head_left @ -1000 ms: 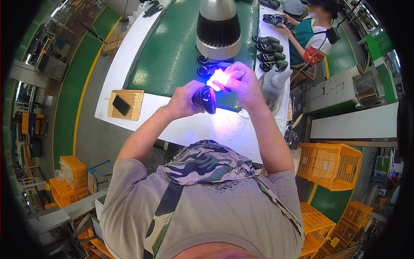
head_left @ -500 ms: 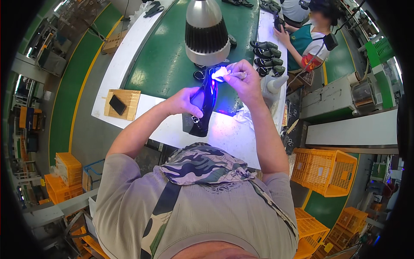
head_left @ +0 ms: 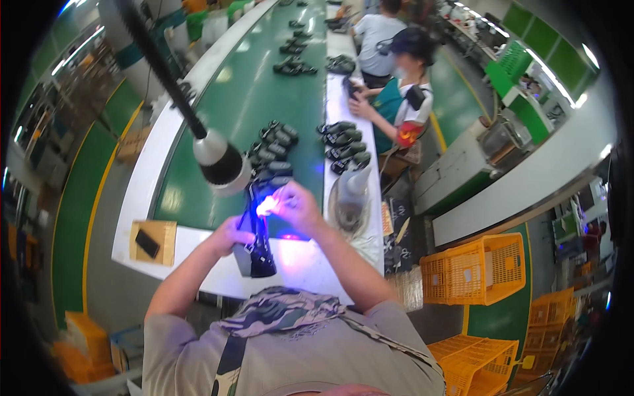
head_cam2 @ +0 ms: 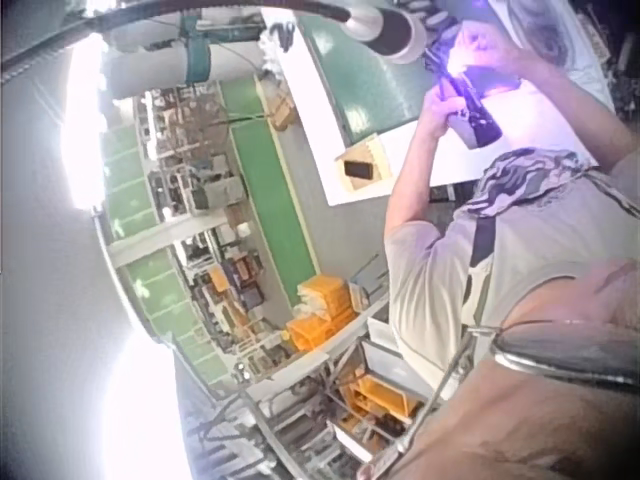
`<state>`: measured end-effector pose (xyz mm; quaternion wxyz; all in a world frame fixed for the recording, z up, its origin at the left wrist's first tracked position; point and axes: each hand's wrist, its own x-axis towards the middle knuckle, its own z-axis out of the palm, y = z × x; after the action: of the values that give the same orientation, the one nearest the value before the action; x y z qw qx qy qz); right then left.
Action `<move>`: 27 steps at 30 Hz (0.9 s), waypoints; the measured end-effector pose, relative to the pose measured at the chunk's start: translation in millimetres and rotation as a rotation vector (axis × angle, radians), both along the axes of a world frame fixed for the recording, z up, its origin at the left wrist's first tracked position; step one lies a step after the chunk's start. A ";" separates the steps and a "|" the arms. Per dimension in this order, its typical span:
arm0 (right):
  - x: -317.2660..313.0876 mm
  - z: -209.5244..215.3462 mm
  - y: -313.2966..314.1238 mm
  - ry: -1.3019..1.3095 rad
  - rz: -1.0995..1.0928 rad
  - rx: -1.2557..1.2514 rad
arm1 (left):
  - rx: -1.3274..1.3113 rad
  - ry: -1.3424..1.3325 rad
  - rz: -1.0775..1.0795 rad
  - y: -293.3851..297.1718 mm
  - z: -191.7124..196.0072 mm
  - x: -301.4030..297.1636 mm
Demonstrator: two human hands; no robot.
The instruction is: The person repeatedly picks up black shoes from a table, wipes them with a white cloth, and places them on a shelf. The task is performed in a repetitive cycle of picking, cleaning, and placing.
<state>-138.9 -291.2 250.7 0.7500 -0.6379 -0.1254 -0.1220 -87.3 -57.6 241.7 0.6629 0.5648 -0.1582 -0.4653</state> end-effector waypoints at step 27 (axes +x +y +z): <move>-5.5 -13.0 -28.3 0.044 -0.109 -0.116 | -0.313 0.388 0.037 -40.6 8.9 -14.1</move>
<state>-144.4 -319.5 237.7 0.7068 -0.6885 -0.0809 -0.1409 -101.4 -98.1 250.6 0.7688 0.3582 -0.0877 -0.5224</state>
